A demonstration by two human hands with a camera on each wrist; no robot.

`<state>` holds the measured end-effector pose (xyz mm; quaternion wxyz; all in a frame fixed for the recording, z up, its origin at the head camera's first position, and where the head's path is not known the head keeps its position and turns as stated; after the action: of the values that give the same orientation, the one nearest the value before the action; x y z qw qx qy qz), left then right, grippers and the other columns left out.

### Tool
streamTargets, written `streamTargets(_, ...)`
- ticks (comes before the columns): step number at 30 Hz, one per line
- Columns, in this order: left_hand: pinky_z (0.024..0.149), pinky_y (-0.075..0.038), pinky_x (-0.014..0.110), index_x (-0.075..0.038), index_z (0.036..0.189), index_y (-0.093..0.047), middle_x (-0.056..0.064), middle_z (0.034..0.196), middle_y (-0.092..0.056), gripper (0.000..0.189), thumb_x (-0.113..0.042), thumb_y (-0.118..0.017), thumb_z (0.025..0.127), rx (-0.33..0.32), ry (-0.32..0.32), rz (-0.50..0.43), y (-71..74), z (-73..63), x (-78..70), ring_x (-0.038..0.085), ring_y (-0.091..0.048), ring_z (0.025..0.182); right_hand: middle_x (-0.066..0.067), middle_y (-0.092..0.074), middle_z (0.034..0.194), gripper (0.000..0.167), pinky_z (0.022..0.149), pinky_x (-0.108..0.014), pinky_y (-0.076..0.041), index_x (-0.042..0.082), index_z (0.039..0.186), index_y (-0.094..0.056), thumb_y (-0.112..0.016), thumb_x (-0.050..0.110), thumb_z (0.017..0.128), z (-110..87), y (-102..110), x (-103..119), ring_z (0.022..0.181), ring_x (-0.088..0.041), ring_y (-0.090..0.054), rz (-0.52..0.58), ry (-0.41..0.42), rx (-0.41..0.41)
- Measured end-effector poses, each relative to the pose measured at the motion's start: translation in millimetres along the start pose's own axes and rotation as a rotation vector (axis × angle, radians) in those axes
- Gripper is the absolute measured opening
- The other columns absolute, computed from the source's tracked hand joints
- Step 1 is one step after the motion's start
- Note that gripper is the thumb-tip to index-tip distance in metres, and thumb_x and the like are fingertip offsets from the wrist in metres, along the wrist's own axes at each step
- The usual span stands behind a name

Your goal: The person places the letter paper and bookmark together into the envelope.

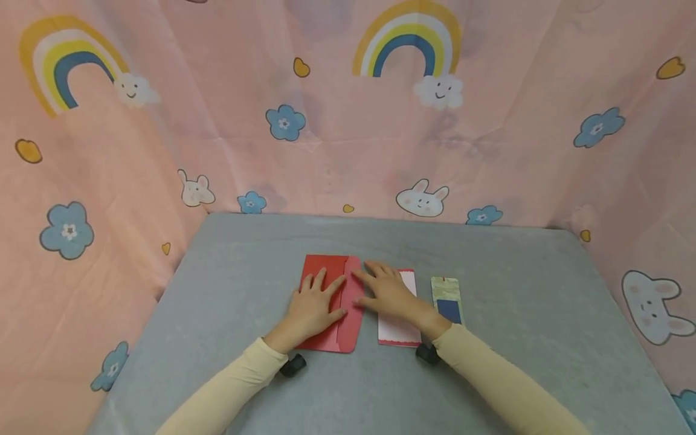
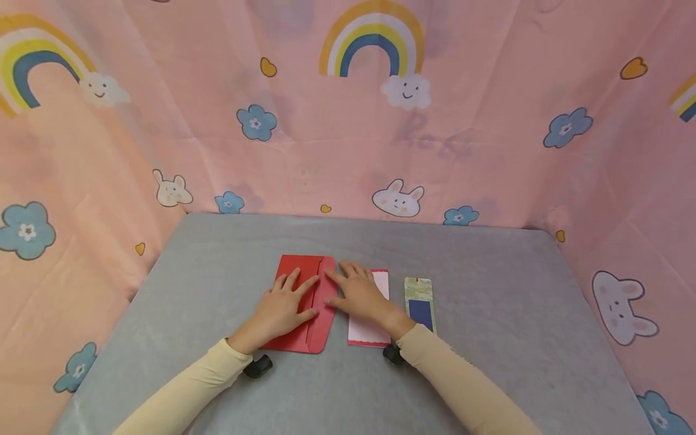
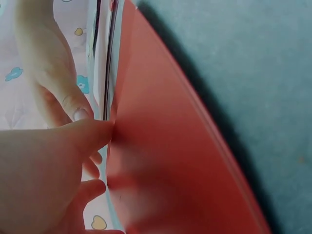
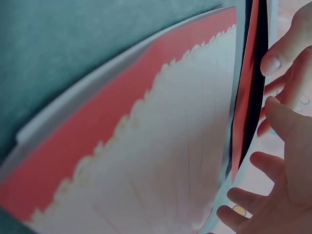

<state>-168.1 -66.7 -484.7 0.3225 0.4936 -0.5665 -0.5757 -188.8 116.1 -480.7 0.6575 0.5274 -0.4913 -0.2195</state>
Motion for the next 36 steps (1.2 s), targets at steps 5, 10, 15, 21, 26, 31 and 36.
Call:
streamTargets(5,0.097,-0.045,0.064,-0.031,0.153,-0.037,0.019,0.159,-0.033,0.074,-0.052,-0.066,0.088,-0.004,0.003,0.015,0.1,-1.0,-1.4,0.045,-0.035,0.142,-0.021,-0.036,0.157,0.068,0.115,-0.067,-0.024,0.016,0.148,-0.047,-0.067,0.046,0.090,3.4,-3,1,0.146,-0.044,-0.031,-0.005,-0.028,0.031)
streamTargets(10,0.092,-0.047,0.066,-0.030,0.153,-0.037,0.020,0.159,-0.033,0.072,-0.046,-0.067,0.089,0.001,0.012,-0.013,-0.5,-1.4,-2.5,0.047,-0.035,0.142,-0.021,-0.036,0.157,0.067,0.116,-0.066,-0.023,0.016,0.148,-0.048,-0.066,0.046,0.090,5.2,-6,2,0.145,-0.043,-0.032,0.003,-0.030,0.032)
streamTargets(15,0.090,-0.049,0.066,-0.030,0.153,-0.036,0.021,0.159,-0.032,0.070,-0.039,-0.065,0.090,0.003,0.018,-0.048,0.4,-2.1,-4.5,0.049,-0.035,0.141,-0.022,-0.037,0.156,0.067,0.115,-0.066,-0.024,0.016,0.147,-0.048,-0.068,0.045,0.090,4.7,-6,4,0.144,-0.044,-0.033,0.013,-0.035,0.027)
streamTargets(21,0.088,-0.052,0.063,-0.032,0.153,-0.036,0.021,0.158,-0.033,0.067,-0.035,-0.062,0.092,-0.004,0.020,-0.066,2.6,-1.4,-5.5,0.050,-0.038,0.138,-0.022,-0.039,0.154,0.067,0.116,-0.065,-0.024,0.017,0.148,-0.047,-0.067,0.045,0.090,6.5,-8,5,0.143,-0.044,-0.034,0.007,-0.040,0.010)
streamTargets(26,0.087,-0.053,0.062,-0.031,0.151,-0.041,0.023,0.157,-0.033,0.062,-0.032,-0.059,0.093,-0.006,0.015,-0.084,5.1,-1.1,-5.7,0.053,-0.040,0.135,-0.021,-0.044,0.151,0.067,0.116,-0.063,-0.026,0.017,0.148,-0.047,-0.067,0.044,0.090,8.9,-7,7,0.141,-0.042,-0.038,0.022,-0.046,-0.020)
streamTargets(31,0.089,-0.052,0.063,-0.029,0.151,-0.041,0.026,0.159,-0.030,0.061,-0.031,-0.056,0.092,0.020,0.026,-0.114,6.1,-0.8,-4.7,0.058,-0.038,0.136,-0.020,-0.054,0.142,0.064,0.114,-0.058,-0.034,0.014,0.145,-0.050,-0.069,0.040,0.090,11.9,-7,10,0.133,-0.038,-0.048,0.045,-0.042,-0.064)
streamTargets(36,0.093,-0.051,0.062,-0.027,0.151,-0.041,0.030,0.157,-0.031,0.061,-0.030,-0.056,0.092,0.006,0.017,-0.131,7.8,-1.5,-3.5,0.061,-0.039,0.133,-0.017,-0.059,0.137,0.063,0.110,-0.054,-0.039,0.013,0.143,-0.053,-0.073,0.036,0.088,13.7,-7,11,0.128,-0.035,-0.054,0.065,-0.052,-0.101)
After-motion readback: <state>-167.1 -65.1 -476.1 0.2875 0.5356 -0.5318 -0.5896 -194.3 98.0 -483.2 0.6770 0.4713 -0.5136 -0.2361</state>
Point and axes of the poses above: each hand's wrist, its own z-axis towards the middle knuckle, its own y-axis out of the back of the hand, x = y × z, the point moved 3 cm from there along z, towards the middle knuckle
